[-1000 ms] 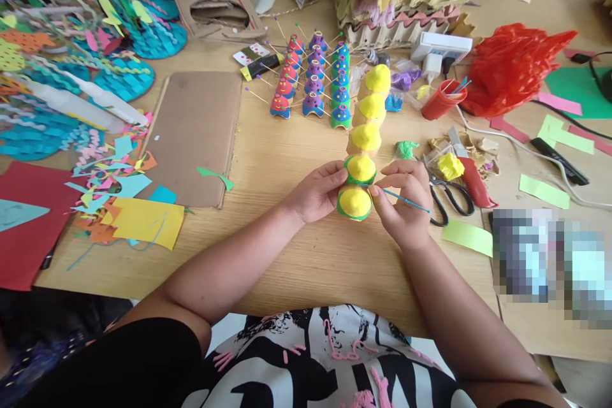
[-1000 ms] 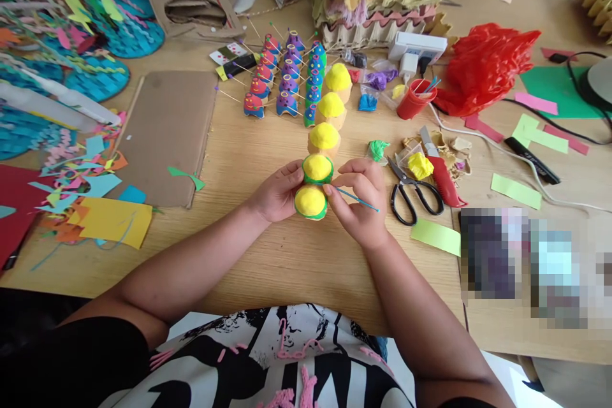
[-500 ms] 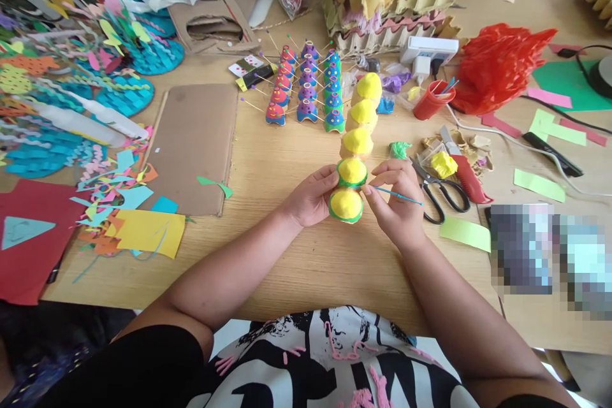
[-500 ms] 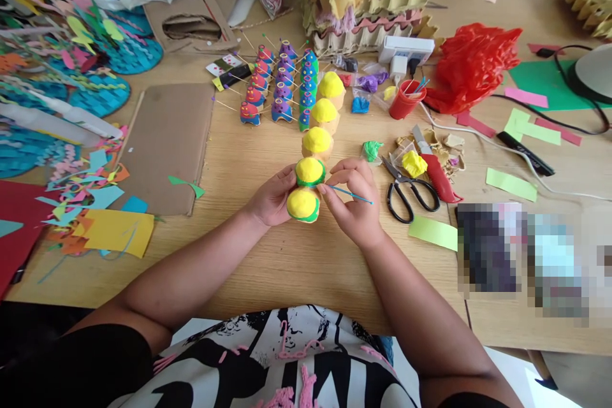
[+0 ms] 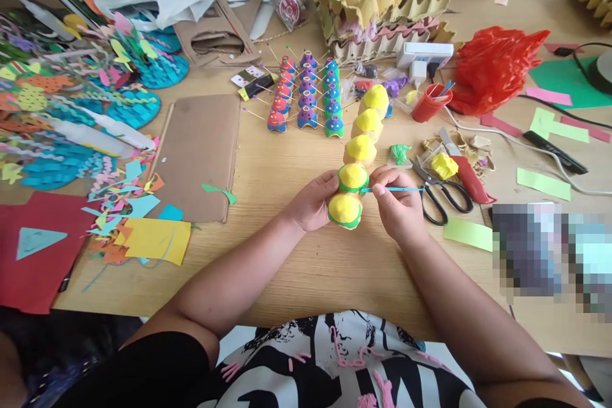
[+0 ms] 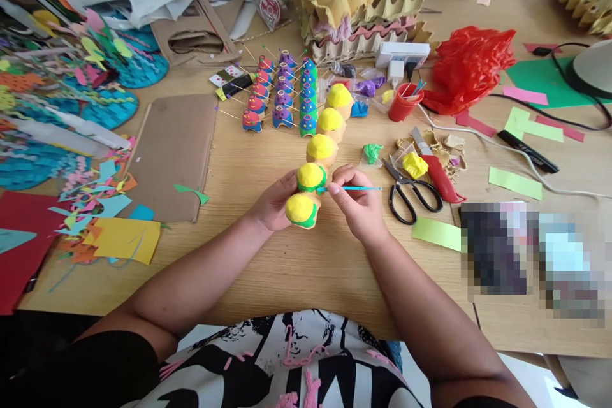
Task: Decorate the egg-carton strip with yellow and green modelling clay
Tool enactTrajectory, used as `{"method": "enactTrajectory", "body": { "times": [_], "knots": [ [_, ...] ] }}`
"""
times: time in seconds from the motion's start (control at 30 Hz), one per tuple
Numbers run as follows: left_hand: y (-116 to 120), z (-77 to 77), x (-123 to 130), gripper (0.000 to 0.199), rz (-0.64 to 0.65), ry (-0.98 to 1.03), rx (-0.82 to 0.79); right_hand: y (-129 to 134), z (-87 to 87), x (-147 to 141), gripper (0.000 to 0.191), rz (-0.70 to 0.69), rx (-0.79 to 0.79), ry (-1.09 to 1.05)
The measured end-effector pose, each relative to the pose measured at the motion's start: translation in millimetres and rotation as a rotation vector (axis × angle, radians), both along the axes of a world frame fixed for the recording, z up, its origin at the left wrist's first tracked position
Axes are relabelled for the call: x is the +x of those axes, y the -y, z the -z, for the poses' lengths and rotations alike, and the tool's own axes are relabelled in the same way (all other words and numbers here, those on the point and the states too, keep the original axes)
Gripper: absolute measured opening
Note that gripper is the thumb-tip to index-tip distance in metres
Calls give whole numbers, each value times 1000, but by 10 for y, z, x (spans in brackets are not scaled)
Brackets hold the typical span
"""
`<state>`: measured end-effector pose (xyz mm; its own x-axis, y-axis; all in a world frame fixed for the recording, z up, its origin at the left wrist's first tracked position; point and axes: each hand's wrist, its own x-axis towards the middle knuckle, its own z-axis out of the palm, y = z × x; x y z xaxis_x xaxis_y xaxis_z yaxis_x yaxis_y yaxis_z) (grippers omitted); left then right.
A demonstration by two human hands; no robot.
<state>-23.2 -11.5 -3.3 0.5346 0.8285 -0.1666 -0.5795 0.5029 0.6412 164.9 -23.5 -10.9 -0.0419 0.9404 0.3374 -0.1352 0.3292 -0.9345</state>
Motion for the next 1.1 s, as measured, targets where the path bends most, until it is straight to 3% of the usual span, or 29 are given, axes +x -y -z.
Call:
{"method": "enactTrajectory", "body": {
  "times": [0.4,0.63,1.1],
  "knots": [
    [11,-31,4,55,0,19,-3,45,-156,-51,35,79,34,109],
    [2,-39,-5,56,32,16,5,3,-73,22,32,21,68,1],
    [-4,-30,-24,49,42,35,-20,33,-204,-12,25,11,144,108]
  ]
}}
